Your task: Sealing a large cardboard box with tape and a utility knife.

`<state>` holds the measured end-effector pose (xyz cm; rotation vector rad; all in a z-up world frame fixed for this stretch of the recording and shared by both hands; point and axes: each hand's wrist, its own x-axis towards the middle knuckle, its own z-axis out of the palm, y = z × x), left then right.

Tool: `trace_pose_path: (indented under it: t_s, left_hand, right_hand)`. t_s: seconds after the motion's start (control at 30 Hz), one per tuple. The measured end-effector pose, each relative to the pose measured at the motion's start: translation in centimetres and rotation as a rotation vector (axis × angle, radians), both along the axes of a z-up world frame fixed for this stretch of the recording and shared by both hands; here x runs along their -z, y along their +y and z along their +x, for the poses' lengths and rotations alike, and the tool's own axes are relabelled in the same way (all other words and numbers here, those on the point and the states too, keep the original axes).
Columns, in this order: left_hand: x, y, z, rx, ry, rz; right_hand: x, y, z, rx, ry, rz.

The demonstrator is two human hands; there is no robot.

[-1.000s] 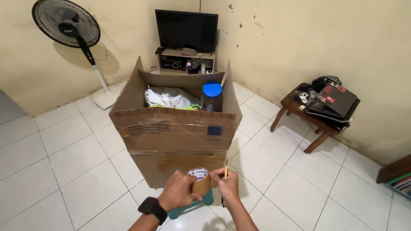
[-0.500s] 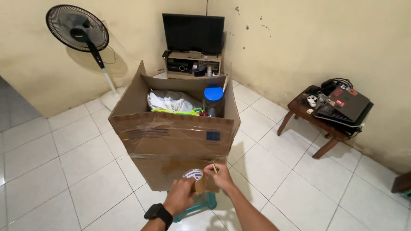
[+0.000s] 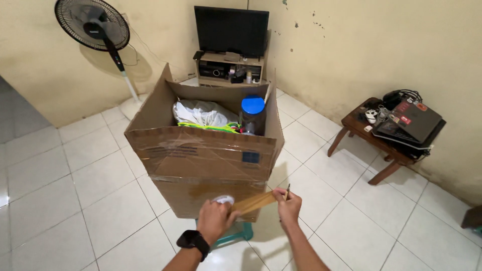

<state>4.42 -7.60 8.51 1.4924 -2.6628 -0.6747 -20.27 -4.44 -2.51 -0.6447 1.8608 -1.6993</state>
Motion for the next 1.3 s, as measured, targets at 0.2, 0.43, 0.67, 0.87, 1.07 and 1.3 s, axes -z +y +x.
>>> trace_pose_path:
  t_s: [0.2,0.43,0.67,0.87,1.07,1.3]
  left_hand:
    - [3.1,-0.2,0.9,0.268,0.168,0.019]
    - [6.1,-1.6,0.9,0.179,0.081,-0.164]
    - [4.5,-1.4,0.7,0.073,-0.028,-0.022]
    - [6.4,-2.0,0.4,0.032,0.063,-0.141]
    - [5.4,-2.4,-0.3,-0.019,0.013,-0.136]
    - [5.3,-2.7,-0.1,-0.022,0.008,-0.132]
  right_hand:
    - [-3.7,1.0,-1.0,-0.127,0.072,0.047]
    - [-1.7,-0.3,-1.1,-0.123,-0.033,-0.012]
    - [-1.4,-1.1,-1.1,-0.107,-0.102,-0.063]
    - [-0.4,-2.1,-0.9,-0.078,-0.129,-0.046]
    - [-0.7,-3.1,-0.6,-0.05,-0.165,-0.023]
    - [-0.9,-3.4,-0.5,-0.081,-0.167,-0.073]
